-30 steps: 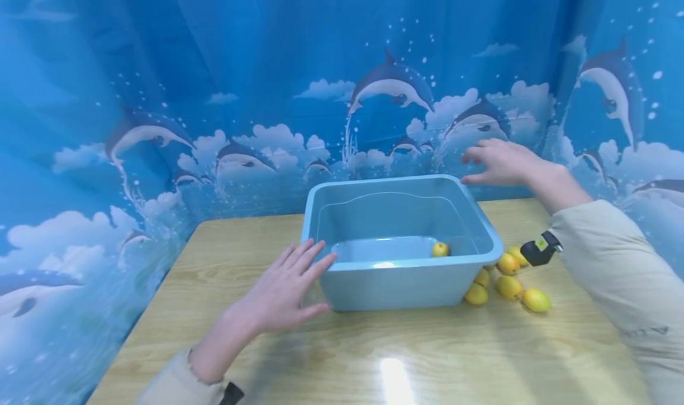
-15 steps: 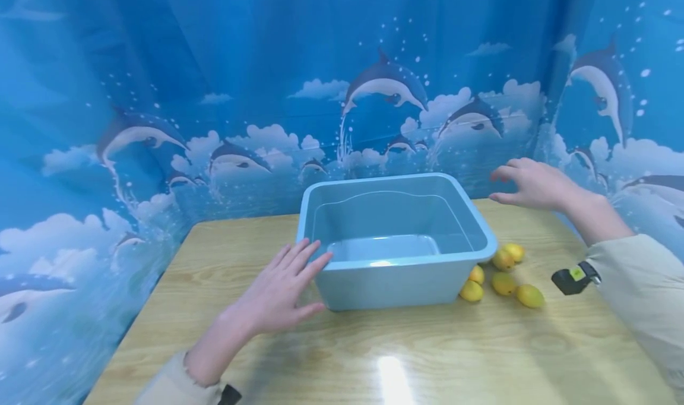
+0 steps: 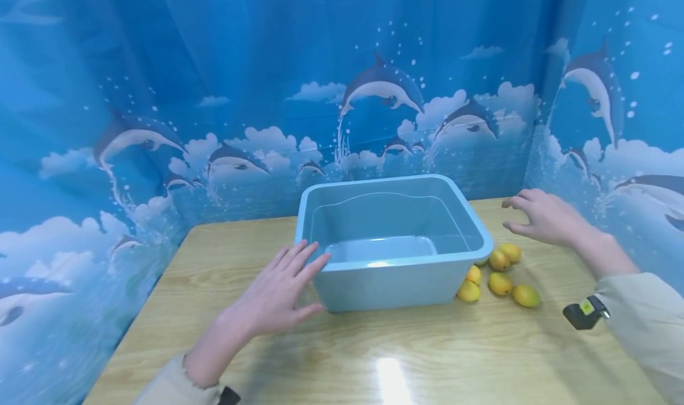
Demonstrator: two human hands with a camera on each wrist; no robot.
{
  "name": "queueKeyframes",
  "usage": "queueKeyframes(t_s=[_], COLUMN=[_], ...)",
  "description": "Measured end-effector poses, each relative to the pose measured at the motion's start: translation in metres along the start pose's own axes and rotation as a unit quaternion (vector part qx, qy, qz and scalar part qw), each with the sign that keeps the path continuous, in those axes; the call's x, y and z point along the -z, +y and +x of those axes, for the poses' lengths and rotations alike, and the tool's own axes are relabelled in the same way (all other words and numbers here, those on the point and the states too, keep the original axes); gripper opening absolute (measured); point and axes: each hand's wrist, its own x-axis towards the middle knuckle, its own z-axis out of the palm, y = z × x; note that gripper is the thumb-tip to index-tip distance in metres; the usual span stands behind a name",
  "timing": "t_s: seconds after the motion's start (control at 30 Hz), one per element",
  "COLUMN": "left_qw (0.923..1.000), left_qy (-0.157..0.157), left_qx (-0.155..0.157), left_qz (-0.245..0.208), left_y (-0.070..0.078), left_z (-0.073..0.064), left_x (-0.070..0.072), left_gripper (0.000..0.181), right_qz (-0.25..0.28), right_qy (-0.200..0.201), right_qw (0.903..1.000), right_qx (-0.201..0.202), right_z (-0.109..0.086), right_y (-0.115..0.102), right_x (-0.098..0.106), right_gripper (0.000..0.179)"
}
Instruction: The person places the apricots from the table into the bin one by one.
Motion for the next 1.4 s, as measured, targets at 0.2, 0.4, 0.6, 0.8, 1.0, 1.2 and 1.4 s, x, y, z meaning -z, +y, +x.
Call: queueKeyframes(t_s=[0.2, 0.4, 0.6, 0.8, 1.0, 1.2, 1.4], left_qw=[0.9999, 0.9999, 0.9999, 0.9999, 0.9999, 0.9999, 0.9998], left_qy=[0.006, 0.007, 0.006, 0.009, 0.003, -0.001, -0.018], left_qx=[-0.002, -0.005, -0.001, 0.0, 0.002, 0.004, 0.005], left_qz=[0.009, 0.011, 0.013, 0.013, 0.011, 0.01, 0.012], left_y=[0.0, 0.0, 0.0, 0.0, 0.0, -0.001, 0.0], left_z=[0.001, 0.001, 0.0, 0.0, 0.0, -0.001, 0.0], left_x=[0.0, 0.0, -0.002, -0.002, -0.001, 0.0, 0.004], left_gripper=[0.084, 0.084, 0.084, 0.084, 0.084, 0.084, 0.085], right_qz=[0.011, 0.021, 0.029, 0.036, 0.04, 0.046, 0.05], right_qy=[0.018, 0.008, 0.002, -0.022, -0.044, -0.082, -0.107], right_qw=[0.9997, 0.9997, 0.9995, 0.999, 0.9978, 0.9945, 0.9913], right_qx=[0.013, -0.001, -0.016, -0.017, -0.029, -0.047, -0.058], right_z=[-0.016, -0.027, -0.034, -0.035, -0.034, -0.028, -0.028], right_y=[0.013, 0.022, 0.029, 0.032, 0.033, 0.033, 0.036], right_x=[-0.024, -0.042, -0.056, -0.07, -0.078, -0.082, -0.086], right_gripper=[0.036, 0.04, 0.047, 0.053, 0.054, 0.052, 0.048])
